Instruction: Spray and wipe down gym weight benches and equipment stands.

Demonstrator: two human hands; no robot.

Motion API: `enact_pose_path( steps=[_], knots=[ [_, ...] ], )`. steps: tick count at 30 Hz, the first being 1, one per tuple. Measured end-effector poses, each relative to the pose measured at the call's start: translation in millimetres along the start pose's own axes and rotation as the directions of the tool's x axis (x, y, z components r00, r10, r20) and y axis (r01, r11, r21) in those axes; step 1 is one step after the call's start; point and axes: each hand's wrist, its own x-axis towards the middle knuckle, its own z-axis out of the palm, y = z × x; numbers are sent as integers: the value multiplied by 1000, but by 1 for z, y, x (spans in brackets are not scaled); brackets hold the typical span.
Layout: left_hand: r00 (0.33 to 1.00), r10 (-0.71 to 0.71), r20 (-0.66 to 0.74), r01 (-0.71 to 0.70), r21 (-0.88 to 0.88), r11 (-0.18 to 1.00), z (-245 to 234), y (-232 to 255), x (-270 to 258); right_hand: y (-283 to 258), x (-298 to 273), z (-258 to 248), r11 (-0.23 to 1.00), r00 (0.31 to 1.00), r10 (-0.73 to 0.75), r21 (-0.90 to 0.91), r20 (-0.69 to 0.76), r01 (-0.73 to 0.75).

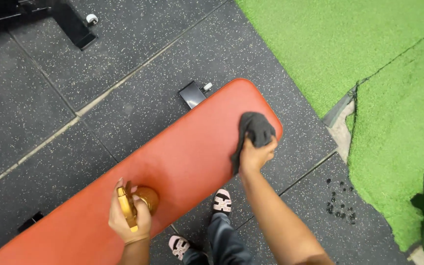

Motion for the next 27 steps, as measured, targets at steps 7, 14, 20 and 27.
enact_pose_path(
  steps=[7, 14, 20, 27],
  knots=[
    [999, 33, -6, -33, -4, 999, -4, -3, -1, 46, 71, -5, 983, 985, -142, 105, -99, 152],
    [997, 70, -16, -70, 25, 997, -12, -9, -5, 79, 44, -7, 588, 988, 47, 795, 148, -147],
    [983, 183, -30, -183, 13, 983, -12, -22, -8, 116, -143, 15, 738, 975, 157, 638, 156, -221],
    [977, 213, 14, -212, -53, 976, -27, -30, -10, 218, -258, 41, 964, 935, 133, 175, 328, -198]
  ],
)
